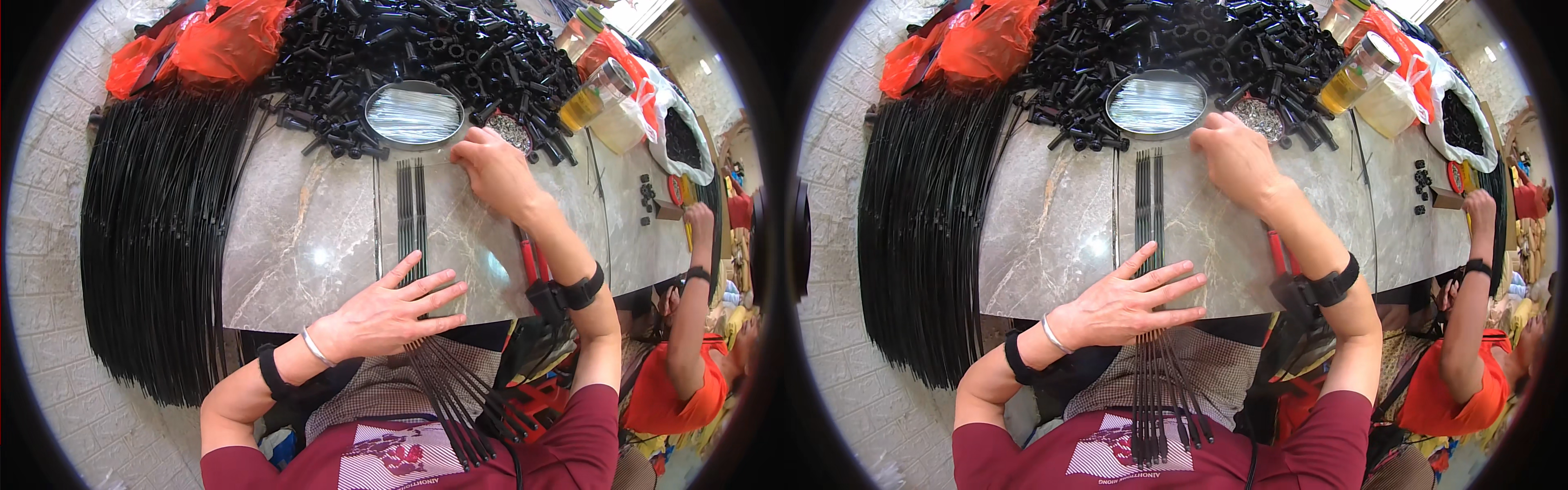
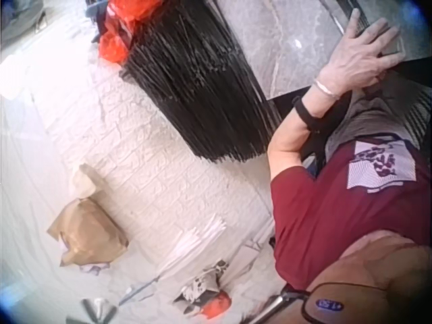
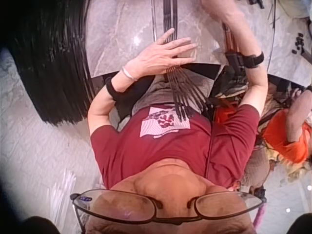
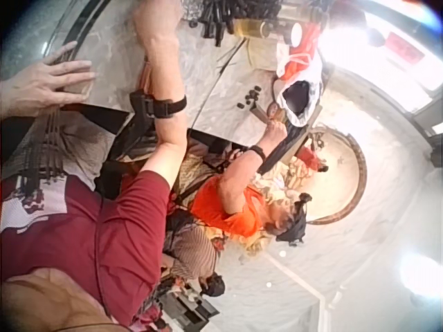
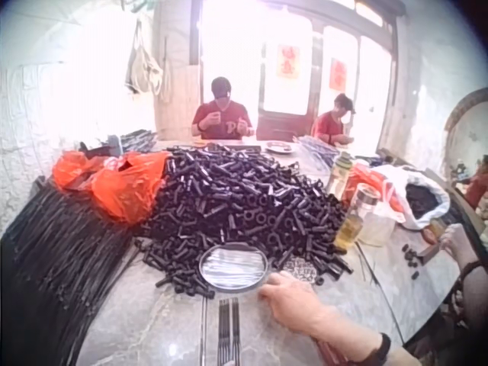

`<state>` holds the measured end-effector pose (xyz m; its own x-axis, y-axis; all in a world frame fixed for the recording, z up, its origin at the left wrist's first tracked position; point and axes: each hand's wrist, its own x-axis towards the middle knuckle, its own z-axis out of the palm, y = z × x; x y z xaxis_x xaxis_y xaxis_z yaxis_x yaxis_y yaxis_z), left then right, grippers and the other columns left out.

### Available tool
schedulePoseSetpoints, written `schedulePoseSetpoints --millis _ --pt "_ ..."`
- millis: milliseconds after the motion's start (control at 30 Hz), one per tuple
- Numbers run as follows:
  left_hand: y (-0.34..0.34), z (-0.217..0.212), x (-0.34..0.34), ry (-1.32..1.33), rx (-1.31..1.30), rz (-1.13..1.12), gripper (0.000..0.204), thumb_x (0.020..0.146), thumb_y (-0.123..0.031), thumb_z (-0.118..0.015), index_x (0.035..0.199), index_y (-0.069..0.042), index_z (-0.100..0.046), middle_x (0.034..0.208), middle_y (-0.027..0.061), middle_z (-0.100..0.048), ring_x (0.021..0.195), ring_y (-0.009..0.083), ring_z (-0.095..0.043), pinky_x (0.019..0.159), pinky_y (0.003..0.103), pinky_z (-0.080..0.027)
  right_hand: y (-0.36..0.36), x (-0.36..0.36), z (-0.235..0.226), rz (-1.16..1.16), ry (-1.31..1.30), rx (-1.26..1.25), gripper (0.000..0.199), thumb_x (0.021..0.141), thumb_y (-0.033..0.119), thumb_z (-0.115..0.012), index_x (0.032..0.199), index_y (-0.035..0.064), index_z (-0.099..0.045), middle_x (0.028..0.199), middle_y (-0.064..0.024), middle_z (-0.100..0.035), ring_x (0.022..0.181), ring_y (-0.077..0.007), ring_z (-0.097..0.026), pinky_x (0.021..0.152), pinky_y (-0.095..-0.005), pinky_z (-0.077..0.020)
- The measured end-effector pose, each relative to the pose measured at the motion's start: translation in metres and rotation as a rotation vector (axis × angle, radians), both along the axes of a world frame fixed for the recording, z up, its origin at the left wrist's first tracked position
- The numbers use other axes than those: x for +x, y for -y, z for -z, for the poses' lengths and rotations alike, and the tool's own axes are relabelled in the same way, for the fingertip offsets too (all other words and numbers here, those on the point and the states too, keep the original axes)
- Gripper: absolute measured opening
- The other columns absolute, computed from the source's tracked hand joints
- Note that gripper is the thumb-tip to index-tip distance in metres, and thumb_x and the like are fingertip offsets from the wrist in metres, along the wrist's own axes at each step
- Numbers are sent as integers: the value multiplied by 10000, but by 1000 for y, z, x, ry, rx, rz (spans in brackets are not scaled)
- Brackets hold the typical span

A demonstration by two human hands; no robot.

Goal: Assembling umbrella ribs by fitting plastic caps onto the ends of the rods and securing them for manufacturing.

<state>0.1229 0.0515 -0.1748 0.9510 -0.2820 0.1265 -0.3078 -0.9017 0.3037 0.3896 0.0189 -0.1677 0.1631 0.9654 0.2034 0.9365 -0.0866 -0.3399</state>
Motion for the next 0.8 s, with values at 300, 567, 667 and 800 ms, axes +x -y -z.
schedulePoseSetpoints --millis 300,567,667,800 --pt "-1 0 1 -16 -7 0 599 790 -193 -645 1368 -262 -507 1517 35 -387 1429 220 -330 1180 557 -200 0 -7 2 -74 258 178 130 760 -1 -573 863 40 -641 903 -96 -580 950 -287 -582 786 -393 -514" --pt "2 0 0 -60 -78 -5 748 729 -78 -649 1416 -302 -455 1543 36 -362 1440 228 -318 1177 587 -188 4 3 8 -46 -1 108 75 866 65 -580 888 49 -651 912 -95 -613 916 -310 -611 768 -406 -505" --pt "3 0 -1 -62 -80 -6 753 732 -83 -650 1422 -307 -450 1543 36 -361 1441 225 -317 1181 582 -177 -2 0 11 -36 62 88 172 784 7 -540 894 39 -668 909 -129 -623 950 -322 -609 811 -419 -508" --pt "4 0 -2 -80 -57 -12 749 742 -94 -653 1425 -322 -447 1541 23 -365 1441 220 -316 1175 606 -155 0 -5 3 -9 21 -36 187 781 3 -535 902 40 -672 932 -133 -623 958 -323 -603 823 -416 -501"
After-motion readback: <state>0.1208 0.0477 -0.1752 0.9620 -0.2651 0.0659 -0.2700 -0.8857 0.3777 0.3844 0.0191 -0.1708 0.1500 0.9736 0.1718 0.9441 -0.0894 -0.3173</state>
